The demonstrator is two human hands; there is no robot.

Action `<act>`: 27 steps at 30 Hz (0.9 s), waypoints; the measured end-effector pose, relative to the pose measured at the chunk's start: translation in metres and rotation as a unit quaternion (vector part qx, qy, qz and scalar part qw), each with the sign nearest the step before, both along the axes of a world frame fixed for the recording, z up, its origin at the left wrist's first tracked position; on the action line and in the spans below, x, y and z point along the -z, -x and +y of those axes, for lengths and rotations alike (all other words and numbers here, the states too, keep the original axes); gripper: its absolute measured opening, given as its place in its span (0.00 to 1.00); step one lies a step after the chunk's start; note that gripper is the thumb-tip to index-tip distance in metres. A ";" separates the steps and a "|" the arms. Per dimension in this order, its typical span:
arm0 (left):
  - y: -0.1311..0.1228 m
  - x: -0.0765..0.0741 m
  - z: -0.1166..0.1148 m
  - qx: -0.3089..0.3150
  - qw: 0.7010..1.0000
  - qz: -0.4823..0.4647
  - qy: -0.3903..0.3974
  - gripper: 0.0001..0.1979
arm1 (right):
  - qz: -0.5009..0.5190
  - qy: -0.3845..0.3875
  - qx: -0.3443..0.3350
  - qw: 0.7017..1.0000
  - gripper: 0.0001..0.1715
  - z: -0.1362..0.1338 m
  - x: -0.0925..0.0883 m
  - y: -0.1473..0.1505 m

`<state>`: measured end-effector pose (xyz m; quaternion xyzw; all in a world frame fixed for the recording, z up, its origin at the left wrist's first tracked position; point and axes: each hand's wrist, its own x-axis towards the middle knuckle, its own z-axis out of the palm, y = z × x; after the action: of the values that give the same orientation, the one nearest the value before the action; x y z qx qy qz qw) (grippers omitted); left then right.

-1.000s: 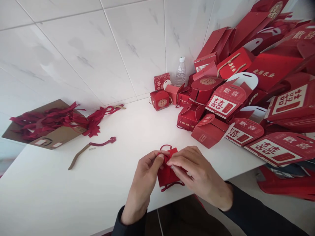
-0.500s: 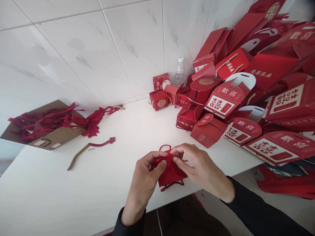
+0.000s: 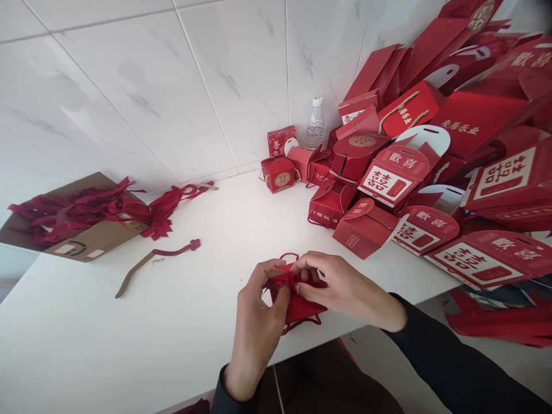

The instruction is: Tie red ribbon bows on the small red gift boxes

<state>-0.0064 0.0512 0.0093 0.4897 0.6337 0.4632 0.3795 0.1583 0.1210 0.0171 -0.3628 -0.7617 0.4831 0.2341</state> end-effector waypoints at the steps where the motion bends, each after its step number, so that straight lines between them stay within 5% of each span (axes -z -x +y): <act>1: 0.001 0.000 0.000 0.002 1.000 0.004 -0.001 0.12 | -0.001 0.001 0.001 1.000 0.05 0.001 0.000 0.000; 7: 0.002 0.002 -0.004 0.019 0.998 0.053 -0.008 0.11 | -0.020 -0.039 0.051 0.998 0.07 -0.004 0.005 0.009; 12: -0.003 0.012 -0.006 -0.021 0.979 0.182 -0.093 0.13 | -0.025 -0.040 0.055 0.997 0.06 -0.008 0.004 0.009; 17: -0.012 0.024 -0.007 -0.074 0.950 0.263 -0.150 0.15 | 0.004 0.044 -0.010 0.999 0.03 -0.005 -0.004 0.000; 22: -0.019 0.034 -0.008 -0.123 0.925 0.295 -0.204 0.15 | 0.026 0.068 -0.045 0.996 0.15 0.006 -0.003 -0.004; 27: -0.022 0.043 -0.009 -0.138 0.917 0.295 -0.230 0.15 | 0.000 0.098 -0.105 0.990 0.10 0.016 -0.001 -0.001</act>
<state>0.0155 0.0422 -0.0333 0.5853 0.6544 0.4784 -0.0160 0.1592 0.1373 0.0183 -0.3023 -0.7443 0.5775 0.1450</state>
